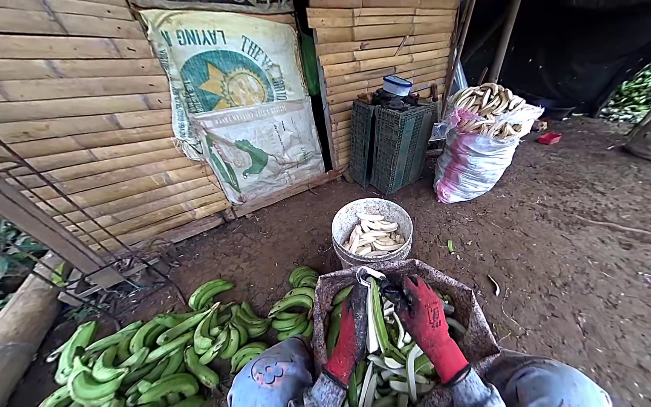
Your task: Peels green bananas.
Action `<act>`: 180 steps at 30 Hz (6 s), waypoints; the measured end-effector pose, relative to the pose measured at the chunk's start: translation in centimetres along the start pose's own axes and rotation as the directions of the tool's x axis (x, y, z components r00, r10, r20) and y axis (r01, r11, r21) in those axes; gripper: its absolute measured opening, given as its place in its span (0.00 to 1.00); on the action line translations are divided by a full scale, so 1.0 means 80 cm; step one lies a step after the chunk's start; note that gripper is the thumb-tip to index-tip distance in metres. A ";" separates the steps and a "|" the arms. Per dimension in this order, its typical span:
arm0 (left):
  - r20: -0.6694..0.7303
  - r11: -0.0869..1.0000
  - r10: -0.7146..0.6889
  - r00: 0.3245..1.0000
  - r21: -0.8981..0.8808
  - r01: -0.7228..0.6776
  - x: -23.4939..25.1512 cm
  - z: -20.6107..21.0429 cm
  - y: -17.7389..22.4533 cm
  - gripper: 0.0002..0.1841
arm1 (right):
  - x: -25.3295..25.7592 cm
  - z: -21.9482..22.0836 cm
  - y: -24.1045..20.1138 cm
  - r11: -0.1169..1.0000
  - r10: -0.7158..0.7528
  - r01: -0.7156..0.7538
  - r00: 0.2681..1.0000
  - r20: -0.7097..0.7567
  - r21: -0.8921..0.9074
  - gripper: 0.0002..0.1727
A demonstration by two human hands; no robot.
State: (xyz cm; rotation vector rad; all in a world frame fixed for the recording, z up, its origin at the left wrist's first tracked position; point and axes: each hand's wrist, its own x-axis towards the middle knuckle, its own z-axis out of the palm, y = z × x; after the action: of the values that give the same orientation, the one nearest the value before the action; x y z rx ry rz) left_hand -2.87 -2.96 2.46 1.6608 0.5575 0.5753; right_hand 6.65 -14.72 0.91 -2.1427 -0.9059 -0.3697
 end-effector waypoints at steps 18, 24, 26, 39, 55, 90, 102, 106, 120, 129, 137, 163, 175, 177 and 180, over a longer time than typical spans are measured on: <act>0.449 0.512 -0.014 0.893 -0.764 0.392 0.074 -0.019 -0.027 0.21 | -0.015 0.001 0.048 0.910 -0.358 0.315 0.925 0.128 0.270 0.16; 0.036 0.936 -0.021 0.999 -0.349 0.032 0.026 0.008 -0.016 0.20 | -0.012 0.025 0.039 0.993 -0.081 0.085 0.995 -0.059 0.078 0.19; -0.070 0.983 -0.025 0.997 -0.185 0.012 0.016 0.013 -0.006 0.19 | -0.010 0.025 0.031 0.996 0.033 -0.029 0.998 -0.049 0.087 0.21; 0.150 0.758 0.311 0.938 0.556 -0.340 0.163 -0.009 0.049 0.38 | -0.006 0.013 0.054 0.941 0.152 -0.089 0.973 -0.174 0.327 0.20; 0.158 0.397 -0.549 0.821 0.914 0.090 0.106 -0.045 -0.080 0.28 | -0.011 0.007 0.045 0.943 0.141 -0.100 0.984 -0.109 0.317 0.20; -0.046 0.394 -0.216 0.975 -0.918 0.044 0.105 -0.122 0.065 0.11 | 0.332 0.262 0.167 0.799 0.599 -0.511 0.635 0.487 -0.317 0.33; -0.082 0.540 -0.141 0.987 -0.842 0.007 0.090 -0.073 0.078 0.20 | 0.297 0.164 0.067 0.983 0.152 -0.183 0.719 0.678 -0.026 0.25; -0.115 0.672 -0.180 0.977 -0.739 0.037 0.089 -0.059 0.070 0.18 | 0.254 0.048 0.010 0.988 0.072 -0.143 0.780 0.622 0.065 0.37; 0.224 0.897 -0.005 0.975 -0.430 0.103 0.059 -0.030 0.020 0.20 | 0.013 -0.013 0.020 0.931 -0.361 0.364 0.922 0.140 0.009 0.20; 0.073 0.898 -0.147 0.986 -0.409 0.164 0.045 -0.002 0.016 0.20 | 0.075 -0.018 0.062 0.973 0.213 -0.222 0.968 0.135 0.058 0.24; 0.139 0.841 -0.096 0.986 -0.518 0.155 0.085 -0.014 -0.009 0.24 | 0.021 0.003 0.016 0.993 -0.071 0.041 0.959 0.276 0.112 0.22; 0.189 0.953 -0.134 0.973 -0.244 0.178 0.049 -0.008 0.002 0.23 | 0.065 -0.011 0.058 0.980 0.182 -0.195 0.960 0.214 0.041 0.21; -0.015 0.557 0.003 1.000 -0.830 -0.014 0.068 -0.002 -0.011 0.23 | 0.023 0.006 0.004 0.993 -0.105 0.099 0.992 0.075 0.071 0.19; -0.092 0.700 -0.030 0.995 -0.713 -0.045 0.068 0.000 -0.011 0.21 | 0.024 0.005 0.007 0.991 -0.113 0.105 0.988 0.104 0.082 0.19; -0.211 0.948 0.042 0.977 -0.302 -0.105 0.064 -0.002 -0.009 0.22 | 0.017 0.016 0.011 0.984 -0.166 0.161 0.984 0.060 0.075 0.20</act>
State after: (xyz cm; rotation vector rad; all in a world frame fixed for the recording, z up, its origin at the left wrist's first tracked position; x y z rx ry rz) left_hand 0.91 0.61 2.15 1.3355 0.5218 0.8498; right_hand 8.19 -13.52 0.29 -2.0327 -1.1212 -0.3450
